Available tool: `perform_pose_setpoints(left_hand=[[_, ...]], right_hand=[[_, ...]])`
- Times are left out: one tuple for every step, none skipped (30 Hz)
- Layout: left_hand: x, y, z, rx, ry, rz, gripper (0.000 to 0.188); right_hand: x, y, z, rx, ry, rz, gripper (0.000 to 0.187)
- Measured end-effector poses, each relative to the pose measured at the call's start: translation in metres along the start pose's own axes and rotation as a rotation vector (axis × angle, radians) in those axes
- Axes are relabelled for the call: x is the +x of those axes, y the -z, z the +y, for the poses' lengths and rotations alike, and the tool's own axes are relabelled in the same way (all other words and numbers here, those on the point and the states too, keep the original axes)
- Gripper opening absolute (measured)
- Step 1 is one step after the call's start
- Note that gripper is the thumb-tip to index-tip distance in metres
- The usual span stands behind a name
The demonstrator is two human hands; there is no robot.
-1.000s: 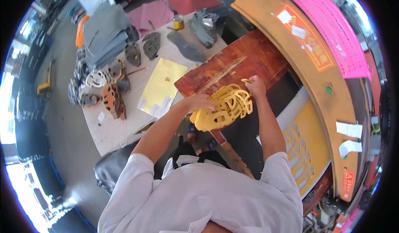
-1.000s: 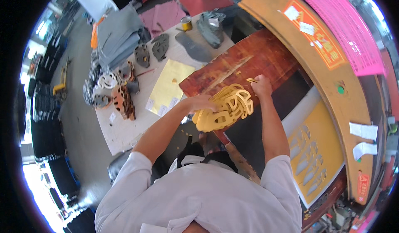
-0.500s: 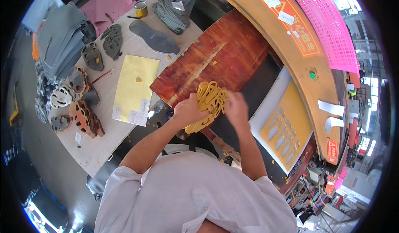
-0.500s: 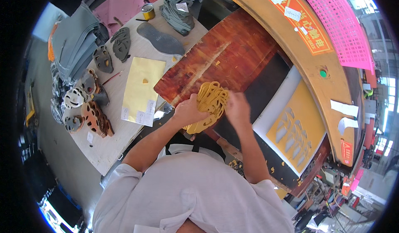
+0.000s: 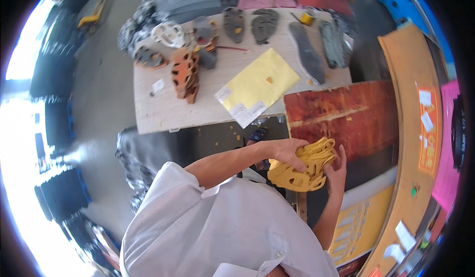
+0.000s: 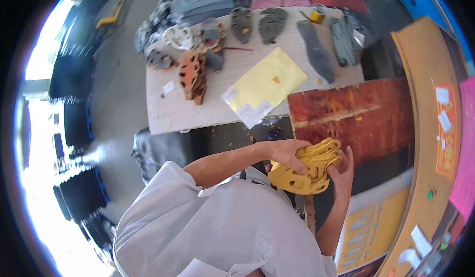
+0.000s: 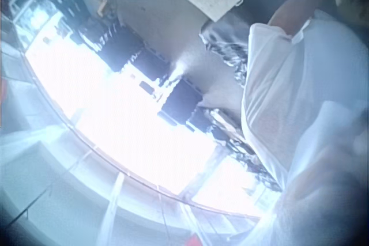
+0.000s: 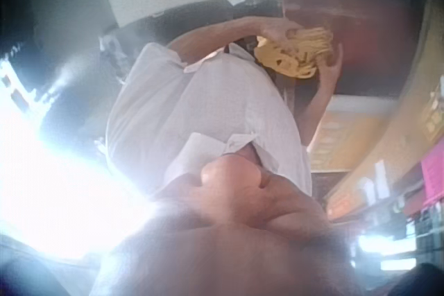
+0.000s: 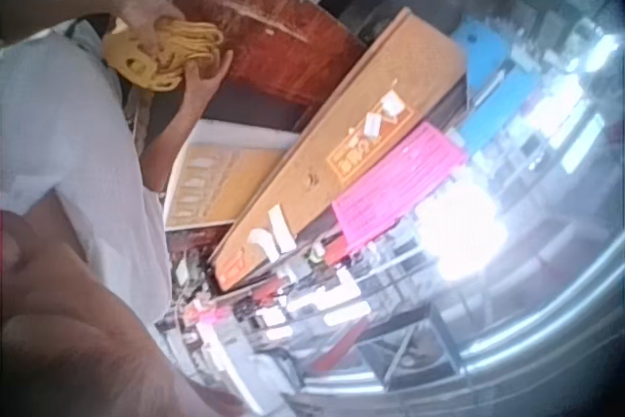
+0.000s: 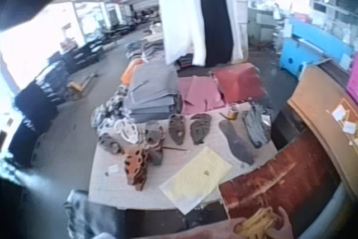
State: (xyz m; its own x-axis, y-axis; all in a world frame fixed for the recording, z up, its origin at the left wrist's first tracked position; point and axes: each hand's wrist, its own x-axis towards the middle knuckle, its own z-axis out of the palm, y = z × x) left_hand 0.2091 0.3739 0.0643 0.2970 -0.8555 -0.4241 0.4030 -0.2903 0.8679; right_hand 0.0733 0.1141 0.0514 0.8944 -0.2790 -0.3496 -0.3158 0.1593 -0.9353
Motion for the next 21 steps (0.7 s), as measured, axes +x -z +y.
perform_pose_setpoints(left_hand=[[-0.018,0.000,-0.001,-0.009,0.031,0.001,0.082],[-0.035,0.000,-0.004,-0.032,-0.003,0.057,0.081],[-0.057,-0.003,-0.011,-0.054,-0.035,0.111,0.080],[-0.077,-0.005,-0.019,-0.064,-0.014,0.166,0.079],[-0.101,-0.006,-0.030,-0.108,0.017,0.234,0.078],[-0.124,-0.004,-0.041,-0.089,0.089,0.313,0.079],[-0.146,-0.007,-0.055,-0.154,0.116,0.392,0.079],[-0.168,-0.006,-0.068,-0.207,0.136,0.467,0.080],[-0.189,-0.007,-0.083,-0.273,0.131,0.542,0.080],[-0.208,-0.006,-0.097,-0.327,0.122,0.612,0.080],[-0.226,-0.004,-0.111,-0.375,0.122,0.677,0.080],[-0.244,0.001,-0.125,-0.419,0.089,0.721,0.080],[-0.262,0.007,-0.139,-0.459,0.071,0.762,0.081],[-0.278,0.015,-0.152,-0.496,0.067,0.800,0.082],[-0.295,0.024,-0.166,-0.504,0.037,0.856,0.082],[-0.312,0.036,-0.181,-0.508,0.023,0.908,0.082],[-0.330,0.052,-0.195,-0.509,0.013,0.957,0.082],[-0.348,0.070,-0.210,-0.593,-0.027,0.964,0.081],[-0.365,0.086,-0.224,-0.678,-0.062,0.966,0.080],[-0.382,0.103,-0.239,-0.762,-0.095,0.966,0.080],[-0.394,0.123,-0.252,-0.819,-0.118,0.979,0.075]], right_hand=[[-0.001,-0.016,0.001,0.077,-0.040,-0.114,0.081],[-0.001,-0.030,0.002,0.175,-0.068,-0.234,0.082],[-0.003,-0.047,0.007,0.273,-0.104,-0.350,0.084],[-0.002,-0.067,0.015,0.324,-0.180,-0.420,0.081],[-0.003,-0.088,0.023,0.374,-0.261,-0.476,0.078],[-0.003,-0.108,0.031,0.432,-0.345,-0.536,0.076],[0.001,-0.133,0.041,0.410,-0.397,-0.566,0.072],[0.005,-0.159,0.049,0.387,-0.464,-0.584,0.067],[0.005,-0.183,0.055,0.385,-0.454,-0.615,0.063],[0.003,-0.210,0.060,0.400,-0.459,-0.636,0.059],[0.004,-0.235,0.061,0.344,-0.469,-0.675,0.057],[0.004,-0.261,0.062,0.326,-0.489,-0.726,0.055],[0.004,-0.288,0.063,0.289,-0.520,-0.748,0.054],[0.004,-0.313,0.063,0.271,-0.525,-0.792,0.055],[0.005,-0.342,0.065,0.215,-0.536,-0.811,0.054],[0.007,-0.371,0.068,0.199,-0.567,-0.835,0.053],[0.010,-0.403,0.073,0.167,-0.579,-0.862,0.053],[0.013,-0.436,0.080,0.141,-0.610,-0.878,0.052],[0.017,-0.466,0.087,0.109,-0.656,-0.880,0.051],[0.022,-0.497,0.094,0.059,-0.651,-0.884,0.050],[0.030,-0.527,0.102,-0.001,-0.662,-0.884,0.048]])
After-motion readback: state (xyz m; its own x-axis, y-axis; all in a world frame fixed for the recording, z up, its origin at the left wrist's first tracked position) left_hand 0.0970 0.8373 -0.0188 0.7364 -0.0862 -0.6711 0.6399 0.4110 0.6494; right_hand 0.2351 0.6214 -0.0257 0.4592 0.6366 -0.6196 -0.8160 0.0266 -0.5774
